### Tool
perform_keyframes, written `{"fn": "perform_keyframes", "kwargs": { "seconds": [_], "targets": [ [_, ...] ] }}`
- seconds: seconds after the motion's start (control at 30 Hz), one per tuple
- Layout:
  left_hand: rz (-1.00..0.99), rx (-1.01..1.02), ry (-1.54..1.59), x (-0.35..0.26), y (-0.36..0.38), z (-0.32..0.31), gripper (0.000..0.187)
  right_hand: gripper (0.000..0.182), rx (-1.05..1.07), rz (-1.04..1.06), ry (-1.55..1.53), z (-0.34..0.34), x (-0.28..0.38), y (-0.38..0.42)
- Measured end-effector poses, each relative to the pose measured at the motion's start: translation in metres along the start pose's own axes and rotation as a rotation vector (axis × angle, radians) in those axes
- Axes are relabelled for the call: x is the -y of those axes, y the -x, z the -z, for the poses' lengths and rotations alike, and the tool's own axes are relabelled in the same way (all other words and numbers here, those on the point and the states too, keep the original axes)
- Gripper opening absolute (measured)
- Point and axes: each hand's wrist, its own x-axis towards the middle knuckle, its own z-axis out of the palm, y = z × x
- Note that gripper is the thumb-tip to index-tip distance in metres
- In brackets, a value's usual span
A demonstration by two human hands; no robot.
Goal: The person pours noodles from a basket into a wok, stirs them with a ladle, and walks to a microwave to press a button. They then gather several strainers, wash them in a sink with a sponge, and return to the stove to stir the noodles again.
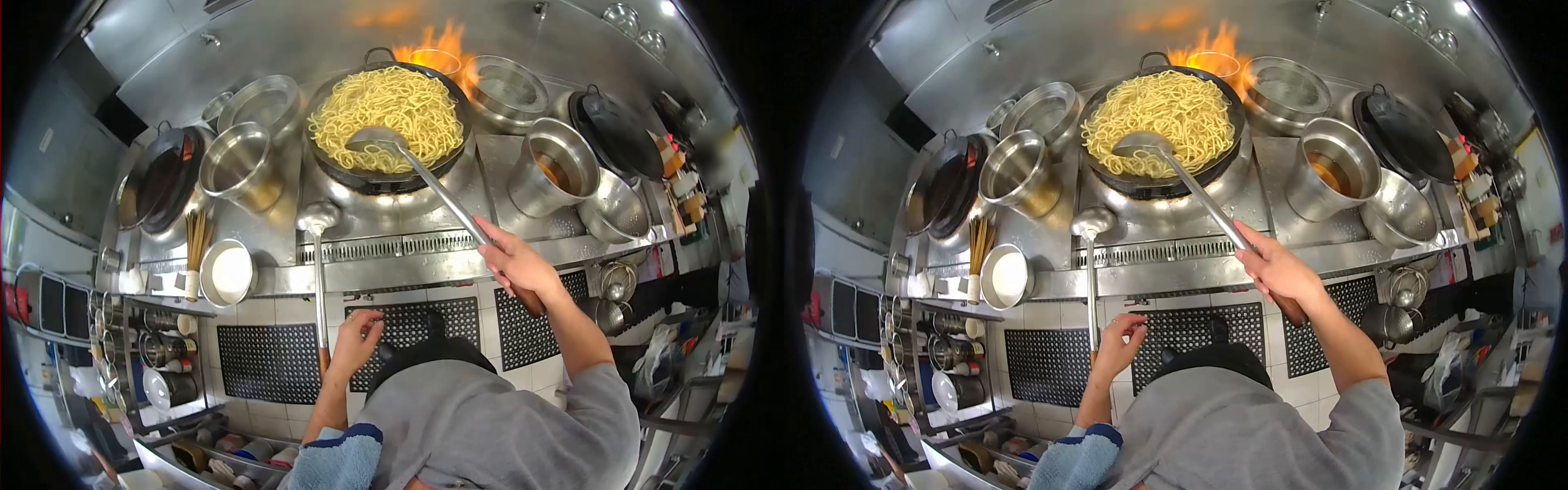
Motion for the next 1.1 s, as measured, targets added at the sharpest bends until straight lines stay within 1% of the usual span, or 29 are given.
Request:
{"fn": "perform_keyframes", "kwargs": {
  "seconds": [0.07,0.17,0.27,0.33,0.43,0.47,0.57,0.6,0.7,0.8,0.83,0.9,0.93,0.97,1.03,1.1],
  "targets": [
    [0.017,-0.001,0.000,0.001,0.007,0.004,0.018,0.060,0.003,-0.015,-0.043,-0.005,0.002,0.009],
    [0.050,0.027,0.010,0.003,0.016,0.004,0.018,0.060,0.014,-0.018,-0.107,0.002,-0.004,-0.005],
    [0.008,0.053,0.038,0.007,0.028,0.000,0.017,0.061,-0.065,0.054,-0.108,0.003,0.000,-0.004],
    [-0.011,0.038,0.033,0.002,0.034,0.000,0.017,0.063,-0.117,0.092,-0.031,0.008,0.003,-0.008],
    [0.045,0.025,0.022,-0.005,0.045,0.000,0.019,0.065,-0.125,0.157,-0.058,0.033,-0.016,-0.048],
    [0.061,-0.008,0.038,-0.009,0.050,-0.001,0.019,0.067,-0.109,0.145,-0.089,0.044,-0.020,-0.064],
    [0.094,-0.085,-0.031,-0.001,0.068,-0.008,0.019,0.068,-0.107,0.164,-0.110,0.059,-0.008,-0.078],
    [0.126,-0.159,-0.032,-0.010,0.074,-0.014,0.017,0.067,-0.097,0.212,-0.115,0.062,-0.007,-0.078],
    [0.206,-0.375,0.085,0.017,0.094,-0.045,0.015,0.066,-0.094,0.239,-0.149,0.080,-0.021,-0.098],
    [0.360,-0.390,-0.022,0.003,0.096,-0.083,0.015,0.066,-0.057,0.250,-0.172,0.113,-0.031,-0.113],
    [0.384,-0.357,-0.031,-0.007,0.092,-0.097,0.015,0.066,-0.037,0.260,-0.198,0.121,-0.035,-0.112],
    [0.440,-0.278,-0.049,-0.025,0.089,-0.126,0.016,0.066,-0.164,0.299,-0.201,0.131,-0.049,-0.083],
    [0.437,-0.284,0.033,-0.025,0.088,-0.143,0.016,0.065,-0.233,0.319,-0.192,0.136,-0.054,-0.062],
    [0.423,-0.268,0.013,-0.029,0.087,-0.160,0.016,0.066,-0.311,0.380,-0.170,0.137,-0.064,-0.043],
    [0.382,-0.257,-0.042,-0.042,0.080,-0.185,0.015,0.063,-0.502,0.575,0.025,0.149,-0.095,-0.019],
    [0.287,-0.222,-0.156,-0.059,0.071,-0.205,0.015,0.059,-0.706,0.807,0.280,0.167,-0.125,-0.009]
  ]
}}
